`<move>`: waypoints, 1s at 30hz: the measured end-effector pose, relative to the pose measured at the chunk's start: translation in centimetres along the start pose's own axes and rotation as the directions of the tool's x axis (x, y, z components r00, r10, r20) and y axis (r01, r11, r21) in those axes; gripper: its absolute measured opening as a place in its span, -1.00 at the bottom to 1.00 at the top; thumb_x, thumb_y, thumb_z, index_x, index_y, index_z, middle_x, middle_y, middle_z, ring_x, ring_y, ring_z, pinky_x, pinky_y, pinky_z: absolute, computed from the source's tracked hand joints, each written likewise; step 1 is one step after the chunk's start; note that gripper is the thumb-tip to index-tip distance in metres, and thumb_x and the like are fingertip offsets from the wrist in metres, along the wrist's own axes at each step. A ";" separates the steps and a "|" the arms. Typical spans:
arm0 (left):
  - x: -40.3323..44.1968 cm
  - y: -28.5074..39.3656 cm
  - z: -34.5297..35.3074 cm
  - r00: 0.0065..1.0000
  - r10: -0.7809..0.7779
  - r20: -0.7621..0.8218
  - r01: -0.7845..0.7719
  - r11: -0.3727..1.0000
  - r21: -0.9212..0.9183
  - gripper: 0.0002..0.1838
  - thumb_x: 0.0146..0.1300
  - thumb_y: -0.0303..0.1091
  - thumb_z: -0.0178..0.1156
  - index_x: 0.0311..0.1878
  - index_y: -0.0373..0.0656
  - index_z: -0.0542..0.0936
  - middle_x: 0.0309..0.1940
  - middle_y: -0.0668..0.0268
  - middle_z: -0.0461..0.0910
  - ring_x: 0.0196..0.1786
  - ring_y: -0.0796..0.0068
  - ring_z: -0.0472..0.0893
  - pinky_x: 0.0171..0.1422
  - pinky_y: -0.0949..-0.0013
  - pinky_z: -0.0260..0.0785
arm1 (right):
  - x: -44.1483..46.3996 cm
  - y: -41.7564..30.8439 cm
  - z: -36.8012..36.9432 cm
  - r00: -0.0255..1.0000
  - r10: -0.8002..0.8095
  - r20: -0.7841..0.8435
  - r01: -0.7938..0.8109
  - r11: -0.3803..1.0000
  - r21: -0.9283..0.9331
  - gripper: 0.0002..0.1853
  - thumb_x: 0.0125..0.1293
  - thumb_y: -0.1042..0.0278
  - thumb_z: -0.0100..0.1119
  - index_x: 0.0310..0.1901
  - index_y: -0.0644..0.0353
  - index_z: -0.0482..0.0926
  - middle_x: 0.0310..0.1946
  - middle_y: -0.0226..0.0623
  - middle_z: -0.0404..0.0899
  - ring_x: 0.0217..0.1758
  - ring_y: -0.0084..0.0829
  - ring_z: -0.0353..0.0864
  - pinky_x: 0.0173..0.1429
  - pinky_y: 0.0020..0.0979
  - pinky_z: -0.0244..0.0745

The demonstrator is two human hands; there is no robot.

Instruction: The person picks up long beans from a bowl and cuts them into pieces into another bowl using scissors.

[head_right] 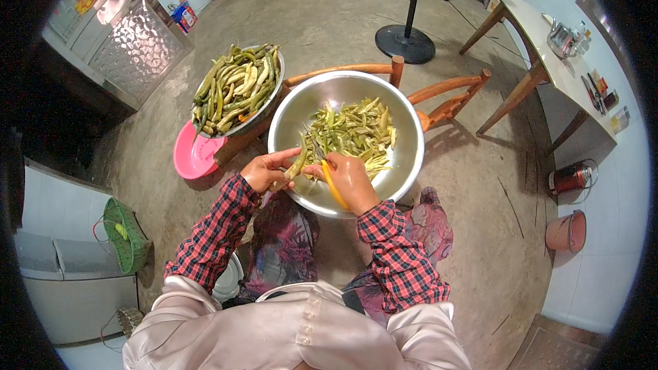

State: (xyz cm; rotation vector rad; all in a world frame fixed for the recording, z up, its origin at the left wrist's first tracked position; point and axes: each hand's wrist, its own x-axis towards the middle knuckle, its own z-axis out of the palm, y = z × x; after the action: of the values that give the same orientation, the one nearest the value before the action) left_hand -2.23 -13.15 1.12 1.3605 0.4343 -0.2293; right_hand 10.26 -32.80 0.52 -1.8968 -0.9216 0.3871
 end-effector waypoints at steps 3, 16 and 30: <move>1.2 -1.3 -1.2 0.998 0.049 0.026 -0.046 0.994 -0.100 -0.29 0.14 -0.74 0.03 0.42 -0.19 0.26 -0.02 0.19 0.57 -0.11 0.42 0.63 0.01 0.45 0.48 | 0.1 0.0 -0.3 0.998 0.056 0.007 -0.057 0.997 0.047 -0.46 0.08 -0.11 0.42 -0.44 0.35 0.55 -0.61 -0.03 0.46 -0.58 -0.20 0.43 -0.41 -0.25 0.34; 1.5 -0.9 -2.1 0.991 0.131 -0.028 -0.130 0.887 -0.443 -0.50 0.13 -0.72 0.05 0.20 -0.28 0.42 -0.01 0.07 0.57 0.03 0.31 0.60 0.13 0.32 0.51 | 0.0 -0.2 -0.5 0.995 -0.028 0.097 0.013 0.988 0.152 -0.43 0.07 -0.14 0.43 -0.24 0.33 0.59 -0.53 -0.17 0.50 -0.48 -0.41 0.40 -0.32 -0.35 0.36; 2.1 -2.0 -2.1 0.980 0.169 -0.108 -0.184 0.973 -0.143 -0.63 0.27 -0.44 0.28 0.13 -0.30 0.52 -0.13 0.27 0.64 -0.14 0.53 0.61 0.02 0.45 0.48 | 0.1 -0.6 -0.9 0.994 0.000 0.113 -0.011 0.995 0.102 -0.64 0.18 0.11 0.41 -0.27 0.31 0.64 -0.55 -0.40 0.52 -0.46 -0.66 0.37 -0.39 -0.51 0.29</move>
State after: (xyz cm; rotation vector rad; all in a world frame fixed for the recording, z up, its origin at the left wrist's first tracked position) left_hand -1.51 -11.35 -1.87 1.2544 0.3994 0.0160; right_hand 10.61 -33.13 1.45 -1.7988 -0.9528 0.5391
